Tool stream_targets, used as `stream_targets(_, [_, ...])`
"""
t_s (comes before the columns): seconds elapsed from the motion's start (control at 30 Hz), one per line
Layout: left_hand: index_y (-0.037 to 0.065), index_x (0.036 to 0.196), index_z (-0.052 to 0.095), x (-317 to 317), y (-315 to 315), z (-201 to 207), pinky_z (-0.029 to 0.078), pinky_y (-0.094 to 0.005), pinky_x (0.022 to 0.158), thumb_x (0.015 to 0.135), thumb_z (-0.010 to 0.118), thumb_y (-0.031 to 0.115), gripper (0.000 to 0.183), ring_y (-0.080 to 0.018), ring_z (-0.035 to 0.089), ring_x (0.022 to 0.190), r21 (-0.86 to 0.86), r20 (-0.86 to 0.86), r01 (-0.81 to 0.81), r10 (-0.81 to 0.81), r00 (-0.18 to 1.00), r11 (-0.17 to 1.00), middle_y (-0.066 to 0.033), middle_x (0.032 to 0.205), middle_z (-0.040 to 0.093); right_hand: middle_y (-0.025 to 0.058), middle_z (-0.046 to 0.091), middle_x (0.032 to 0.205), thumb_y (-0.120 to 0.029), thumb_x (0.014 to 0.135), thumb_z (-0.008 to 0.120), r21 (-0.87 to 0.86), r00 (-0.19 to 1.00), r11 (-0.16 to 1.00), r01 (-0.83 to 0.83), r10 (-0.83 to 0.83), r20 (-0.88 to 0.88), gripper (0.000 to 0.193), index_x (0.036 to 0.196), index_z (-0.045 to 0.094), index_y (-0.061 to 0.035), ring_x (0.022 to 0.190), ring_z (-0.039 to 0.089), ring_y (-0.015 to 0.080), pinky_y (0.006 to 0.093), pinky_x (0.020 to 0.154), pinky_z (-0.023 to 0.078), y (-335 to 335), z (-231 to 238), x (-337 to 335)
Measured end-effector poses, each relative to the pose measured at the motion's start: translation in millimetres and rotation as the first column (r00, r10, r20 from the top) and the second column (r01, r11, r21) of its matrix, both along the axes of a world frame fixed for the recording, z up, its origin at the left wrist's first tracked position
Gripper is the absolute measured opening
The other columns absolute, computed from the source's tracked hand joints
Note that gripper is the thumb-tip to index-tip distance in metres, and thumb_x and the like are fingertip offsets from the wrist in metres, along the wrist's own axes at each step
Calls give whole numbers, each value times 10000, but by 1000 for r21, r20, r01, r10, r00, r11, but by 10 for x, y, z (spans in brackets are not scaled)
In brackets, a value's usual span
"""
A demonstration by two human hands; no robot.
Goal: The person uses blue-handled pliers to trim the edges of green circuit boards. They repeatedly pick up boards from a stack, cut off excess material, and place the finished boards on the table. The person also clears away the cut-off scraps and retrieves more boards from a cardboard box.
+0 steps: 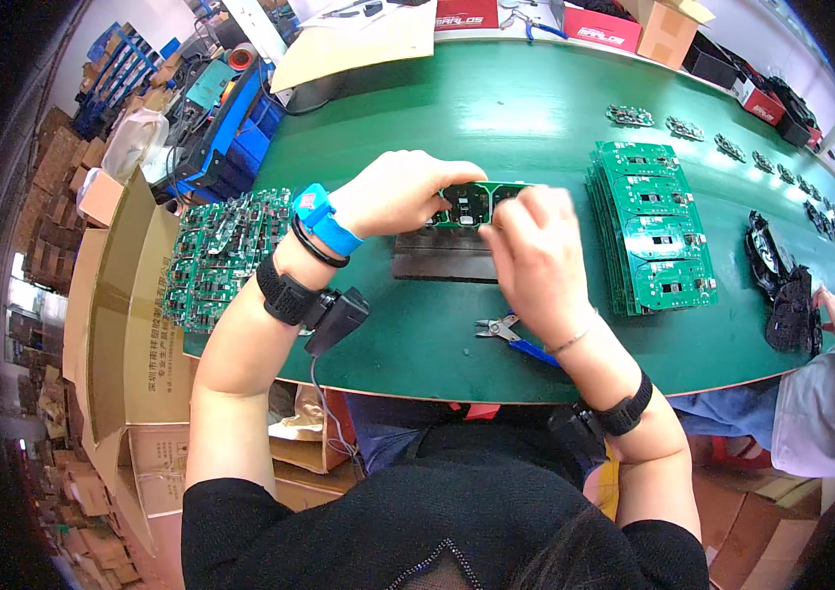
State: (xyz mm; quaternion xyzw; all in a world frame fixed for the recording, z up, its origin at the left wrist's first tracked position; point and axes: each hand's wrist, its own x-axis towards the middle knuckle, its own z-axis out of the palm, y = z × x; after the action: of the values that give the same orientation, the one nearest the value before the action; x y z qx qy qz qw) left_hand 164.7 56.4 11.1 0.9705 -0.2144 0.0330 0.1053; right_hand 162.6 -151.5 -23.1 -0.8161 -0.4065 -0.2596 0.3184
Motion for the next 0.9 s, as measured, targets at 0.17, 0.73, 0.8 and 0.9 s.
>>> stream_targets(0.17, [115, 1181, 545, -39, -56, -82, 524, -415, 728, 747, 728, 176, 475, -306, 641, 916, 105, 231, -81, 55, 971, 991, -116, 969, 660, 71, 580, 1079, -105, 749, 695, -29, 983, 989, 146, -141, 117, 428, 1159, 573, -90, 1065, 530, 240, 395, 903, 357, 107, -93, 256])
stream_targets(0.73, [-3, 1026, 680, 461, 538, -111, 502, -300, 655, 808, 734, 383, 446, -151, 627, 746, -464, -74, -288, 287, 955, 838, -86, 863, 687, 76, 621, 798, -84, 816, 710, 272, 823, 935, 228, -35, -567, 217, 970, 581, -1, 697, 599, 165, 274, 615, 475, -22, -145, 335])
stream_targets(0.8, [-10, 1013, 681, 403, 491, -35, 474, -255, 581, 830, 732, 334, 393, -80, 580, 693, -598, -225, -288, 189, 956, 748, -38, 826, 670, 58, 650, 804, -147, 834, 734, 354, 552, 913, 204, 191, -812, 206, 922, 609, -8, 685, 592, 102, 227, 601, 470, -64, -219, 333])
stream_targets(0.9, [-15, 1019, 673, 245, 383, 26, 448, -232, 557, 854, 722, 308, 366, -47, 548, 682, -689, -294, -275, 89, 952, 670, 3, 817, 650, 74, 662, 824, -138, 859, 709, 629, 228, 739, 242, 586, -777, 177, 927, 622, 0, 696, 604, 107, 220, 623, 481, 32, -212, 263])
